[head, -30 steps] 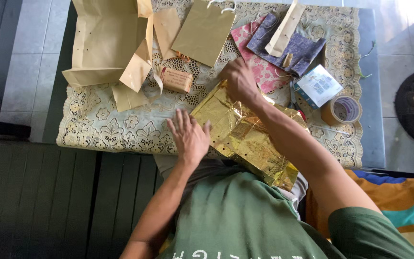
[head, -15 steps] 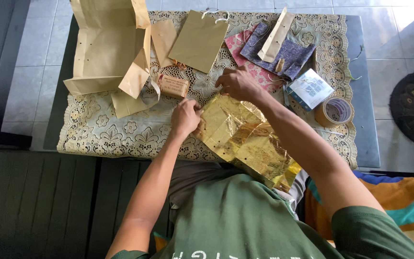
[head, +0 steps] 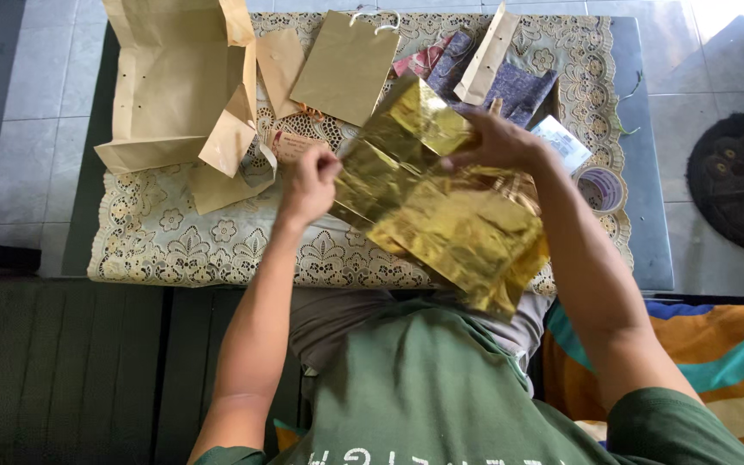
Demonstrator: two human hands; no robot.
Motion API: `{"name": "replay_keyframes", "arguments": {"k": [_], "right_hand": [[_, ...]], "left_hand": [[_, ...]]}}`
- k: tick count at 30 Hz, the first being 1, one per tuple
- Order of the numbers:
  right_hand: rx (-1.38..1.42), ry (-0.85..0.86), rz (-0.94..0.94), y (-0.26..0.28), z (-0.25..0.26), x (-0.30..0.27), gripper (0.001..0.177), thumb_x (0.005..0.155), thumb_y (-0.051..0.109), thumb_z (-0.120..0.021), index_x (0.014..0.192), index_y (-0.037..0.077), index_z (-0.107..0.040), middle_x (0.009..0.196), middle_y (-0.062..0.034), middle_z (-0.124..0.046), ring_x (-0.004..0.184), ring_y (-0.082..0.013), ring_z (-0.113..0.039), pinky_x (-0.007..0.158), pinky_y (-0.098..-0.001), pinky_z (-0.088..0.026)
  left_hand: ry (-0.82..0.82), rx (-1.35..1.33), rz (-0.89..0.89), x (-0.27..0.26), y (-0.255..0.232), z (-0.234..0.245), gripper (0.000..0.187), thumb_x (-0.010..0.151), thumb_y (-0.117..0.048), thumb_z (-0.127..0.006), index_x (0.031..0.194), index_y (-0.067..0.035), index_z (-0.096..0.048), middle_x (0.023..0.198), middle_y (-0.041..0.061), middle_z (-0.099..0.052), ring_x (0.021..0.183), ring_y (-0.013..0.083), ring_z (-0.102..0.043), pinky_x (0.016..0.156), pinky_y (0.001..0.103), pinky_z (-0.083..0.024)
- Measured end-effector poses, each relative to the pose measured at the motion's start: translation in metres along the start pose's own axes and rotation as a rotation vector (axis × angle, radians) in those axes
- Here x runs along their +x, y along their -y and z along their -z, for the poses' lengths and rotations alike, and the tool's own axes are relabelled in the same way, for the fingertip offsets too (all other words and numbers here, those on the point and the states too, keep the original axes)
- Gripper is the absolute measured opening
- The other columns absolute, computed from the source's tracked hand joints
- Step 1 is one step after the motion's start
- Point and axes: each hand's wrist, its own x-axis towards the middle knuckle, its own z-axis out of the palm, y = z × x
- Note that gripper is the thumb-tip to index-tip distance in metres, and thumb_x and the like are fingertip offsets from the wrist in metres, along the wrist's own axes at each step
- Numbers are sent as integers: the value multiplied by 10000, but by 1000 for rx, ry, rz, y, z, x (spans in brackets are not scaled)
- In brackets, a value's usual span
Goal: The person sits on the floor and repeatedly folds a sheet of gold foil, then uses scissors to cut it into narrow strips. The person handles the foil and scissors directly, producing multiple cut strips by the end of the clip.
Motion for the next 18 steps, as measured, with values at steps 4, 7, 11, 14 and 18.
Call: {"name": "replay_keyframes", "arguments": {"k": [4,7,11,14,18], "right_hand": [[-221,252,-268,-32,12,-10,512,823,489,-806,949,-6,-778,658,-55,-692,629,-188,-662,609,-356,-526],[22,250,-63,-61,22,-4,382,793,400,-847,874,57,-698,643,-31,-628,590,-116,-580,542,-306,-456],[114,264,103,-70,29,20,452,888,359,-886,799,-24,-665,673,-49,-540,564,-124,-456,523,-322,-384],[146,75,64,-48,28,29,300,849,361,-821,912,78,-745,678,34,-651,550,-69,-541,530,-270,-458],[-88,-417,200,-8,21,50,216,921,362,-779,1021,172,-799,774,134,-651,591,-3,-578,553,-217,-476]], "left_hand": [[-220,-38,-114,-4,-7,40,68,975,-73,-658,985,-23,-613,957,120,-708,852,255,-713,760,373,-588],[-375,38,-207,-9,-8,65,114,1009,-58,-669,1017,-4,-569,955,140,-658,863,283,-668,784,401,-547],[-493,65,-291,-18,-8,92,132,1061,-30,-638,1069,7,-511,1018,148,-579,905,299,-615,813,431,-511],[-565,73,-267,-29,-12,101,154,1065,-37,-639,1085,15,-495,1023,145,-557,882,295,-592,791,436,-498],[-590,-2,-227,-42,-23,103,164,1077,-42,-627,1075,16,-473,1032,145,-525,884,282,-573,780,413,-489]]}}
